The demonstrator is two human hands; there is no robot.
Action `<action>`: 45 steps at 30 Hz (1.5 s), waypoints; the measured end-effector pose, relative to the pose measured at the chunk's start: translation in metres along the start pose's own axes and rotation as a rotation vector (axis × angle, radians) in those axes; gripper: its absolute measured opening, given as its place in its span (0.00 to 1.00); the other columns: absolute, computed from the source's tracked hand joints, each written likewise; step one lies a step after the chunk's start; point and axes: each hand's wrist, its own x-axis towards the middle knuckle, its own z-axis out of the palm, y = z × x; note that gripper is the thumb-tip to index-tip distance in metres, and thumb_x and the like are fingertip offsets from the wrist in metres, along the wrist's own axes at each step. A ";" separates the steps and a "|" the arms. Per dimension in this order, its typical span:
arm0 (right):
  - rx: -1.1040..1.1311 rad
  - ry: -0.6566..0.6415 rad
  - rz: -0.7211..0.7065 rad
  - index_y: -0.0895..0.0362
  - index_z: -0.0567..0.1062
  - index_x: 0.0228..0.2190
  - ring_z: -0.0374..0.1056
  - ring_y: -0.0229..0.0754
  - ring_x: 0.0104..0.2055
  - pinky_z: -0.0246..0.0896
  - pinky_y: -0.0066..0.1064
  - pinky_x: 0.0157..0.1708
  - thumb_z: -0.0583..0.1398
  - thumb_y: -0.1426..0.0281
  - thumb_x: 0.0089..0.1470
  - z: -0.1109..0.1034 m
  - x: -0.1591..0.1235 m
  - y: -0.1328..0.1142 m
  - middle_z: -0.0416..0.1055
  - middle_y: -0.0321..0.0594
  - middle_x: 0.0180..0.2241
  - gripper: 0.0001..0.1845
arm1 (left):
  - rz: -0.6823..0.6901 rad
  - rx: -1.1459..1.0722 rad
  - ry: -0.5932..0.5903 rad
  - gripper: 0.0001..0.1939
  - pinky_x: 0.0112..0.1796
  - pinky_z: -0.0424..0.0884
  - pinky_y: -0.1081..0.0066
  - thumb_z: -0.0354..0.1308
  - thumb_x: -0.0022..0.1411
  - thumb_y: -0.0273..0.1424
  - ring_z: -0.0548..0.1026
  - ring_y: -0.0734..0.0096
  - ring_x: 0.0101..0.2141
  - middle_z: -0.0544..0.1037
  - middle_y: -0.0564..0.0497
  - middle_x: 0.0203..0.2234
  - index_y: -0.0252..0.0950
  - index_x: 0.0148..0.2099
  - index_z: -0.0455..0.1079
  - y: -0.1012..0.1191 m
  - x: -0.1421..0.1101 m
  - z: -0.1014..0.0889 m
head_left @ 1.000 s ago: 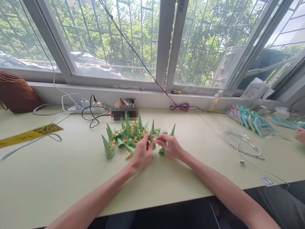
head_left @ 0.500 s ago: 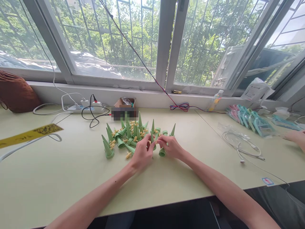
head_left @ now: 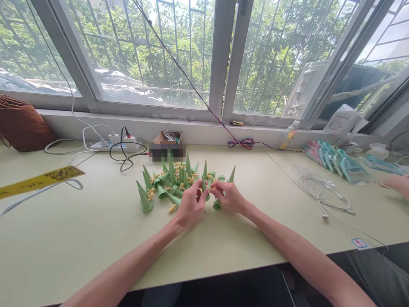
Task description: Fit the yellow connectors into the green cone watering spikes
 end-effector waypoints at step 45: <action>0.032 0.073 0.011 0.56 0.71 0.32 0.57 0.36 0.25 0.55 0.28 0.26 0.54 0.62 0.65 -0.001 0.002 -0.002 0.66 0.34 0.25 0.13 | 0.043 0.008 0.046 0.07 0.22 0.58 0.75 0.51 0.67 0.36 0.68 0.76 0.22 0.73 0.53 0.29 0.37 0.41 0.63 0.002 0.000 0.000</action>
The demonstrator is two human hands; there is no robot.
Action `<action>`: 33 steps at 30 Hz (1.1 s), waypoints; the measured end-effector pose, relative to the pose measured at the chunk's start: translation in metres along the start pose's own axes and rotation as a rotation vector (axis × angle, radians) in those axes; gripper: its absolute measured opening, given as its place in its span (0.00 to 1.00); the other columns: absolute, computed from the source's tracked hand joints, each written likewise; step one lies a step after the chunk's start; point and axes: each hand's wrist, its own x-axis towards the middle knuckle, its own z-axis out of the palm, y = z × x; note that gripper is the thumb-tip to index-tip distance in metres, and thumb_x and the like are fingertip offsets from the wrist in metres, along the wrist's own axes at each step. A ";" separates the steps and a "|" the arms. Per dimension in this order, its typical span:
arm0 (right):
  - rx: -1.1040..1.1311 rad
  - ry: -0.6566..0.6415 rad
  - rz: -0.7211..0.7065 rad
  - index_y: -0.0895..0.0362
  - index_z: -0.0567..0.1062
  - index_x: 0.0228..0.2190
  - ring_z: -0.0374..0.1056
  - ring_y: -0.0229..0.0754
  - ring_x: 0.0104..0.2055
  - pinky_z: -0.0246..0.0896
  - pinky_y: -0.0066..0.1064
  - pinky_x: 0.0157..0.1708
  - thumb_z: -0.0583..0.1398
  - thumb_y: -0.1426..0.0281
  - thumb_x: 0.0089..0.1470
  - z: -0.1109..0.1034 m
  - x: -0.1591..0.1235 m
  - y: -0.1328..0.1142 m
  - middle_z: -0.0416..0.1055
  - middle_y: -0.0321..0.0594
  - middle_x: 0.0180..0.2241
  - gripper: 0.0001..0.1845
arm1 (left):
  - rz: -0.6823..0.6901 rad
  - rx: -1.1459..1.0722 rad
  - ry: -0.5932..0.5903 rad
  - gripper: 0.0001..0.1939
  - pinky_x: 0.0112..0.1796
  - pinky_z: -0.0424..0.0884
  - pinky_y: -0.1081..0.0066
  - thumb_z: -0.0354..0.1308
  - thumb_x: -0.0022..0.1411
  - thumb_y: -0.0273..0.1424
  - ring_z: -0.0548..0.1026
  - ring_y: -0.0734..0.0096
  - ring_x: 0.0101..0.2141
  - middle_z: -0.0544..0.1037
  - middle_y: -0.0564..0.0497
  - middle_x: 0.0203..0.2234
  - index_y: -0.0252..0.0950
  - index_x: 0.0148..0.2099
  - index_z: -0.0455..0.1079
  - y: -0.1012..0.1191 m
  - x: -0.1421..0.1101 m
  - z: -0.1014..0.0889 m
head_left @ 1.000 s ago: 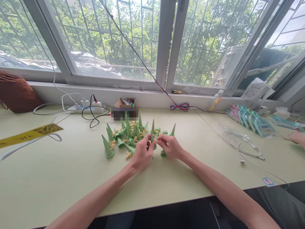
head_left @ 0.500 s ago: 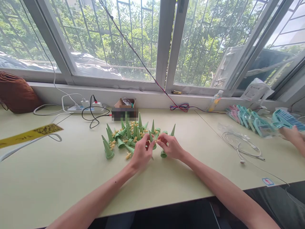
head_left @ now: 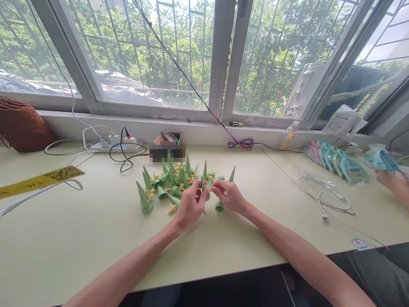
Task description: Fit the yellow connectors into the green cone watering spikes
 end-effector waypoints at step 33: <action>0.009 -0.018 -0.029 0.57 0.71 0.32 0.57 0.35 0.25 0.54 0.28 0.27 0.53 0.62 0.65 0.001 -0.001 0.004 0.66 0.34 0.25 0.14 | 0.000 -0.020 -0.009 0.07 0.22 0.60 0.76 0.52 0.67 0.35 0.68 0.76 0.22 0.70 0.55 0.25 0.37 0.41 0.63 -0.001 -0.001 0.002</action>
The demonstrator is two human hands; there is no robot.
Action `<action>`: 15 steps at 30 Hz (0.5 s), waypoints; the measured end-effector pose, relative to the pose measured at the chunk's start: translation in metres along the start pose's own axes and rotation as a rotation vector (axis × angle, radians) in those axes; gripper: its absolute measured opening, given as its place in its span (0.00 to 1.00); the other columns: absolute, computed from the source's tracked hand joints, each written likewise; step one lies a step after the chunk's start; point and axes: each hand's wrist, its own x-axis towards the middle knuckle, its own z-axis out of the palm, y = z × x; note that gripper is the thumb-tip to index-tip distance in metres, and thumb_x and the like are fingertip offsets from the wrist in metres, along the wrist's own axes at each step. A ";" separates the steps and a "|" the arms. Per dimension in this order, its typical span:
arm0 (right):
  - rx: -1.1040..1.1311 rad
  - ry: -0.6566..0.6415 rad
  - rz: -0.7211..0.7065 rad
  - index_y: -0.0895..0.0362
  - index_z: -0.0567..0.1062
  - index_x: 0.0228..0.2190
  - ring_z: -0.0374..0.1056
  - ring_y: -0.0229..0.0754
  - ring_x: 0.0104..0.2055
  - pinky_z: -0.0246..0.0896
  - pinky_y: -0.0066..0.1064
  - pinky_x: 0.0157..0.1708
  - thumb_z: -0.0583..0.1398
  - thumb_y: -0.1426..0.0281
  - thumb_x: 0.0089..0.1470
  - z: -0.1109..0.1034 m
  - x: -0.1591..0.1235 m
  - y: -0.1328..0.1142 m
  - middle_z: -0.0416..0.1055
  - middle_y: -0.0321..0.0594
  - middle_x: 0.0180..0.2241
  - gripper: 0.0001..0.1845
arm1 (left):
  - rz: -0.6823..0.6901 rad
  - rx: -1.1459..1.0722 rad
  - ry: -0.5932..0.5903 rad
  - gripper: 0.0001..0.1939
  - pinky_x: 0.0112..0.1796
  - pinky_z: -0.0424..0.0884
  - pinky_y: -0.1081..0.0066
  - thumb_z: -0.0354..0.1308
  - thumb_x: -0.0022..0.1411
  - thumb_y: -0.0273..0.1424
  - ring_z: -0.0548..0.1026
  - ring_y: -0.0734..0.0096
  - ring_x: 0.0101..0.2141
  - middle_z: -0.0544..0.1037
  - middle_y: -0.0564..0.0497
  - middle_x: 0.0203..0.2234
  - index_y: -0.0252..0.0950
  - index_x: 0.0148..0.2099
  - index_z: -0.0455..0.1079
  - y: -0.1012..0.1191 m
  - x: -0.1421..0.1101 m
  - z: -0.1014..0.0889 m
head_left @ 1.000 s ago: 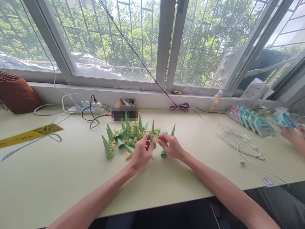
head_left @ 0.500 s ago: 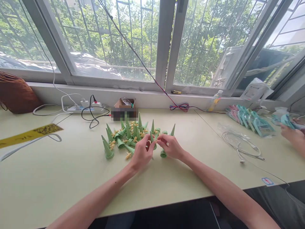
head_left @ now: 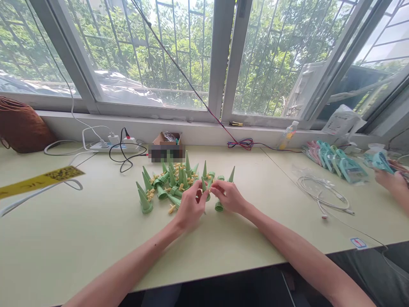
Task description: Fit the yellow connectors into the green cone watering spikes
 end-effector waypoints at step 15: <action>-0.028 -0.003 0.013 0.57 0.69 0.27 0.54 0.35 0.24 0.52 0.28 0.26 0.53 0.65 0.65 0.000 0.001 0.000 0.63 0.33 0.23 0.15 | 0.003 0.004 -0.014 0.06 0.23 0.59 0.76 0.52 0.67 0.35 0.67 0.76 0.22 0.70 0.55 0.25 0.38 0.41 0.63 -0.002 0.000 0.001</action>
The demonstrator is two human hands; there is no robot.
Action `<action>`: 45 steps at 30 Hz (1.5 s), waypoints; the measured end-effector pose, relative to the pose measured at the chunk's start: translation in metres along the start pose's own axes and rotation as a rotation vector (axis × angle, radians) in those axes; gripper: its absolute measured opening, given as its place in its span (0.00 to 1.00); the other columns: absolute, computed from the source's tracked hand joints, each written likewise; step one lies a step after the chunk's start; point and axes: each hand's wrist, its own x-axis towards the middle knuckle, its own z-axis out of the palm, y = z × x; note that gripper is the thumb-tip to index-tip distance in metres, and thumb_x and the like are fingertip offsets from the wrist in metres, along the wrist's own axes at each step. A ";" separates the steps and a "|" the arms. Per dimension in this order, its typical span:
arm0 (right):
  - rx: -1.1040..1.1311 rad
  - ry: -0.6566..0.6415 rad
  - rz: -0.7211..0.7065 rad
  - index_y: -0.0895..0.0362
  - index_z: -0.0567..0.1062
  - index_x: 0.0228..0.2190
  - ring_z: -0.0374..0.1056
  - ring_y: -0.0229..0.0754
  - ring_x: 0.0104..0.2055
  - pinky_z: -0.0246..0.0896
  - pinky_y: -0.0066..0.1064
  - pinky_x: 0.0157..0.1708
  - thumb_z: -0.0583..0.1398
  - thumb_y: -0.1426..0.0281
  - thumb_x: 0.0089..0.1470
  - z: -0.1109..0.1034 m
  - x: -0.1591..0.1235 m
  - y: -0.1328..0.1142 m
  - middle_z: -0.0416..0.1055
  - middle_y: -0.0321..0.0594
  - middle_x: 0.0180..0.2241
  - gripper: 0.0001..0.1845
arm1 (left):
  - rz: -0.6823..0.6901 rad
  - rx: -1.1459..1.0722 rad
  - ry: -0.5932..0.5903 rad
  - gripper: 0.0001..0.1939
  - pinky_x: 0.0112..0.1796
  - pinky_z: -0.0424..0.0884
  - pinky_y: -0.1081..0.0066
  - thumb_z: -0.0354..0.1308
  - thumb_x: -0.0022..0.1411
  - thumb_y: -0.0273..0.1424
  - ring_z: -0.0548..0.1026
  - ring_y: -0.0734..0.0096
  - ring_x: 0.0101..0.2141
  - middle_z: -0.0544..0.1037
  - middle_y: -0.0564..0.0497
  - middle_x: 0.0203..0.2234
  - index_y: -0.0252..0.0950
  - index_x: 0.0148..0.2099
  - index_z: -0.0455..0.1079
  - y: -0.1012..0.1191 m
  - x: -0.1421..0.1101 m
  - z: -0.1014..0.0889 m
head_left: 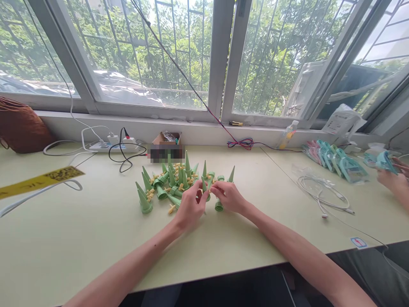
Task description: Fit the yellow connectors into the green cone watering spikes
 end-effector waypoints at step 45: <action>-0.008 -0.050 -0.014 0.57 0.67 0.25 0.54 0.34 0.24 0.52 0.27 0.27 0.52 0.66 0.65 -0.001 0.000 0.000 0.62 0.32 0.22 0.17 | -0.013 0.045 -0.059 0.07 0.23 0.58 0.75 0.50 0.67 0.35 0.63 0.77 0.21 0.70 0.54 0.26 0.37 0.40 0.63 0.004 0.001 -0.003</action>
